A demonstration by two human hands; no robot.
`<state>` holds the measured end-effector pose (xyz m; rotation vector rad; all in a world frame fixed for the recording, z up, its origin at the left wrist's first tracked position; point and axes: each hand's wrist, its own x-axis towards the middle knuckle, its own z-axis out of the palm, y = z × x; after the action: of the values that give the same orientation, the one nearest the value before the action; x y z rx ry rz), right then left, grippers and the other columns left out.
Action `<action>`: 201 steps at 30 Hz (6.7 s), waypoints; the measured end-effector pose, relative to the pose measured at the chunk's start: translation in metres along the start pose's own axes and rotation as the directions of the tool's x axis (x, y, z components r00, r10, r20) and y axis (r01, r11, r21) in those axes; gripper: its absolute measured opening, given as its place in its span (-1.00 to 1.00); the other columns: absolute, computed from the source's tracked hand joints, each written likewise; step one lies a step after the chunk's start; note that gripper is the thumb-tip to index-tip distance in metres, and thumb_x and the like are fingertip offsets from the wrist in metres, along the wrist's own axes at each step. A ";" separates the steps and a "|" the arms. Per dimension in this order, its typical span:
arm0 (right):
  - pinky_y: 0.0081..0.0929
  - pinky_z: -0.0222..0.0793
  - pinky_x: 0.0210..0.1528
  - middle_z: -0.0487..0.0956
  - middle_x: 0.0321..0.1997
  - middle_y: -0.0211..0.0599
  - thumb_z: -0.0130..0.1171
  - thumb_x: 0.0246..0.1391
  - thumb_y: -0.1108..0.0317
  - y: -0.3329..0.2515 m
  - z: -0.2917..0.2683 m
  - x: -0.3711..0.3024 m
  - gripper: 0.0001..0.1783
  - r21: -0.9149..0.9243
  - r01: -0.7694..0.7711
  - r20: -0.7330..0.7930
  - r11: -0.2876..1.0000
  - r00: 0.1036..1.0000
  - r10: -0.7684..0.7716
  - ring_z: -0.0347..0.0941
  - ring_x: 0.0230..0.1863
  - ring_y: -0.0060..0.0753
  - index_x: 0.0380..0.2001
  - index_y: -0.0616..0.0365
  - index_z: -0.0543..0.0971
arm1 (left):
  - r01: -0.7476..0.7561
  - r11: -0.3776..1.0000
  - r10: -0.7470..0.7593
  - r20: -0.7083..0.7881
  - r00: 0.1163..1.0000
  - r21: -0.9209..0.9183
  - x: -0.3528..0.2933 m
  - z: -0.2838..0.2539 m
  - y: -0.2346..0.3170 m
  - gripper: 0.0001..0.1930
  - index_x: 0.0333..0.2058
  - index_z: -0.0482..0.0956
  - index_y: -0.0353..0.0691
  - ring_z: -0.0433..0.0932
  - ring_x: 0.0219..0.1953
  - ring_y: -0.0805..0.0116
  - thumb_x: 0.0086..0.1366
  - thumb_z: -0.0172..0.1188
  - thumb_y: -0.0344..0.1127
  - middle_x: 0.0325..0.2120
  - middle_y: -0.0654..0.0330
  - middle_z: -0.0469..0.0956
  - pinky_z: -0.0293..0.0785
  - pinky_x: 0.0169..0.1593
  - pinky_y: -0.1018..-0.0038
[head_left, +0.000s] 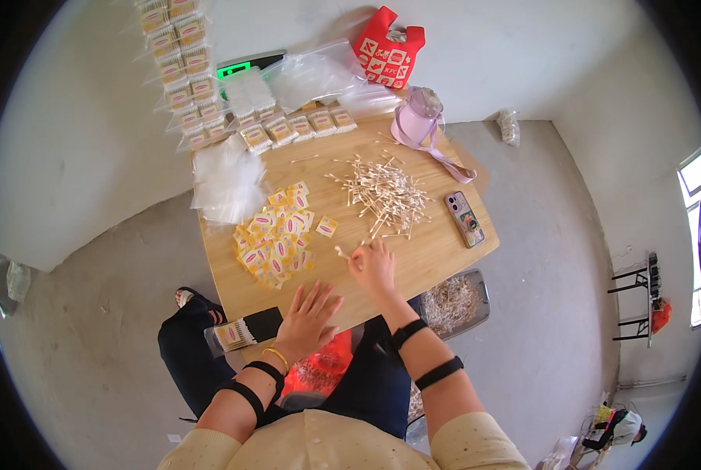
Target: Group multiple cotton swabs and insert them into small plastic packets.
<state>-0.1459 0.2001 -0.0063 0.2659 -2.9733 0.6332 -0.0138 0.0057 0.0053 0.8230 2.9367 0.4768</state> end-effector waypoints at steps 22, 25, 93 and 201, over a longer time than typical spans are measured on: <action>-0.05 0.46 -0.07 0.59 -0.26 -0.11 0.40 -0.06 0.16 0.004 0.006 -0.052 -0.73 0.109 -0.087 0.099 0.990 0.992 0.076 0.57 -0.14 0.02 -0.32 0.05 0.66 | -0.020 1.000 0.021 -0.066 0.998 0.023 0.001 0.009 0.002 -0.12 0.45 0.08 -0.29 -0.06 0.55 0.07 0.33 0.11 0.12 0.50 0.02 0.03 -0.26 0.53 -0.10; -0.08 0.44 -0.02 0.60 -0.24 -0.12 0.36 -0.04 0.10 -0.022 0.004 -0.050 -0.69 -0.048 -0.164 0.192 0.985 0.967 0.171 0.55 -0.07 -0.01 -0.30 0.07 0.69 | -0.017 1.000 0.017 -0.071 0.997 0.005 -0.001 0.007 0.000 -0.14 0.45 0.09 -0.30 -0.06 0.55 0.06 0.34 0.12 0.11 0.50 0.02 0.03 -0.26 0.53 -0.11; -0.09 0.37 0.02 0.51 -0.22 -0.18 0.36 0.00 0.38 0.045 0.010 -0.001 -0.88 0.190 0.025 -0.153 0.981 0.988 0.004 0.42 -0.06 0.02 -0.36 0.04 0.63 | 0.023 0.999 -0.022 -0.013 1.000 0.035 0.002 0.003 0.002 -0.12 0.43 0.12 -0.34 -0.11 0.56 0.08 0.35 0.04 0.19 0.51 -0.01 -0.01 -0.28 0.56 -0.01; -0.05 0.54 0.06 0.70 0.01 -0.07 0.03 0.29 -0.08 -0.035 0.007 0.141 -0.48 -0.336 -0.324 0.229 0.884 0.883 0.411 0.63 0.09 0.01 -0.03 0.11 0.70 | 0.001 0.997 -0.011 -0.135 0.991 -0.074 -0.003 0.012 -0.002 -0.25 0.35 0.28 -0.23 0.11 0.47 0.15 0.31 0.15 0.09 0.39 0.07 0.21 -0.15 0.55 -0.06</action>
<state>-0.2783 0.1442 0.0193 -0.2702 -3.3830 0.1814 -0.0110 0.0060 -0.0064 0.8037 3.0208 0.6617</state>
